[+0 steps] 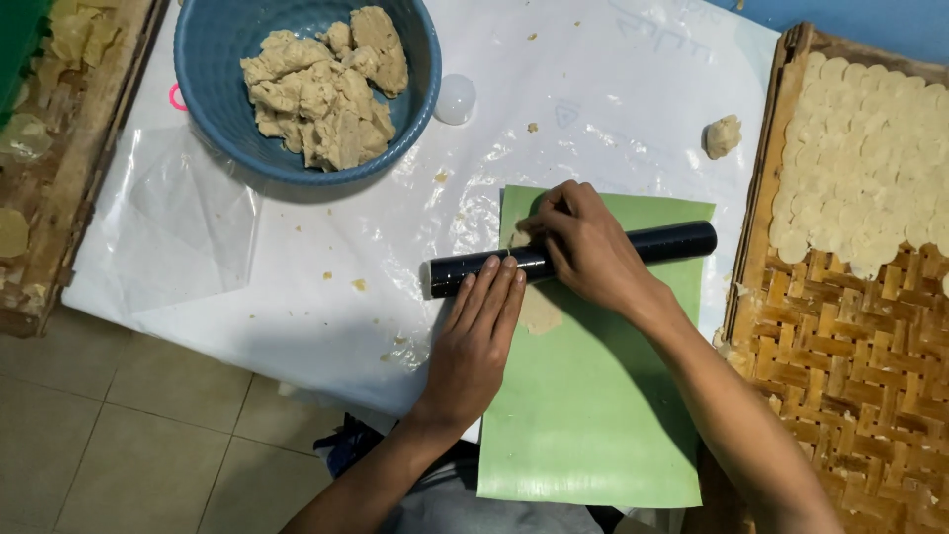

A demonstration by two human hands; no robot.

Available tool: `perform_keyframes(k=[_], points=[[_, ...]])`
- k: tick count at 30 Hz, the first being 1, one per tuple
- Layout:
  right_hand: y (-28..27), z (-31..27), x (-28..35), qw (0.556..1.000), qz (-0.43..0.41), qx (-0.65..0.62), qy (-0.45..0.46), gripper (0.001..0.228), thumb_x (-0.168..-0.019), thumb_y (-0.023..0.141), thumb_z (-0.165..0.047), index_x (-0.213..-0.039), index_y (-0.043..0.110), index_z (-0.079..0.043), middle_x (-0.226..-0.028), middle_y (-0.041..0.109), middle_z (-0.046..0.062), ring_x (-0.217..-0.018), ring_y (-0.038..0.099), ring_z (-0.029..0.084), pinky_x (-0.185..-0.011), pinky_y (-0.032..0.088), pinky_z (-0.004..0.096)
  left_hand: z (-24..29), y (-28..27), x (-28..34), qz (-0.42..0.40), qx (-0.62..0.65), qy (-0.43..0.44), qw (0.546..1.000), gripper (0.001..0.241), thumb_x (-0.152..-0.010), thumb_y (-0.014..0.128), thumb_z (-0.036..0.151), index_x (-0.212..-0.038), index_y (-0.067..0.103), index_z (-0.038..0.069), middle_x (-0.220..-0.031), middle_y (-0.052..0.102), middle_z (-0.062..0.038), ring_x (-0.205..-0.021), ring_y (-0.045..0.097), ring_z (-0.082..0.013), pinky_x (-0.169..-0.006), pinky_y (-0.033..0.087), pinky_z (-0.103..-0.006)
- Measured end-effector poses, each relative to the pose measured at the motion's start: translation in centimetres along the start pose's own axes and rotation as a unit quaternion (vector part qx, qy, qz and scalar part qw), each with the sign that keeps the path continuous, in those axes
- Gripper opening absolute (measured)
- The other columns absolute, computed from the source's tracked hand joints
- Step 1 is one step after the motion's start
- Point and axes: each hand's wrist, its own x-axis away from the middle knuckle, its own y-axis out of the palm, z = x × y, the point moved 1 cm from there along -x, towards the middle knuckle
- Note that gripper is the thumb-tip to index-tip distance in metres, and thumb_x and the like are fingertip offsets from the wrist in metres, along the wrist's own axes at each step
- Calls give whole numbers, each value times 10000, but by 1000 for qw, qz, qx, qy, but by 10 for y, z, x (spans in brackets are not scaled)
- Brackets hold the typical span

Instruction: Flattening small pieces of dough into thin discs using a rolling pin on a mat.

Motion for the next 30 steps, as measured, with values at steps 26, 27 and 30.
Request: perform_keyframes(k=[26, 27, 30], points=[[-27, -27, 16, 998, -32, -18, -55, 294, -1032, 534, -215, -1040, 729, 5, -1061, 676, 114, -905, 621, 266, -776, 528, 378, 24, -12, 4, -103, 37, -64, 992, 493, -966, 574, 82, -1413, 497, -109, -1516, 466, -273, -1444, 425, -380, -1198, 344, -493], [-26, -27, 17, 998, -27, -13, -58, 309, -1037, 529, -225, -1060, 730, 10, -1061, 673, 108, -900, 613, 260, -796, 520, 375, 24, -14, 2, -100, 25, -57, 993, 499, -954, 554, 73, -1412, 503, -118, -1510, 476, -280, -1444, 429, -378, -1197, 336, -485], [-23, -17, 26, 997, 5, -34, -70, 294, -1088, 466, -237, -1134, 678, -39, -973, 669, 136, -954, 668, 346, -799, 553, 448, 22, -5, -4, -6, -84, -41, 996, 385, -1078, 489, 152, -1411, 548, -32, -1452, 570, -203, -1388, 532, -335, -1170, 404, -453]])
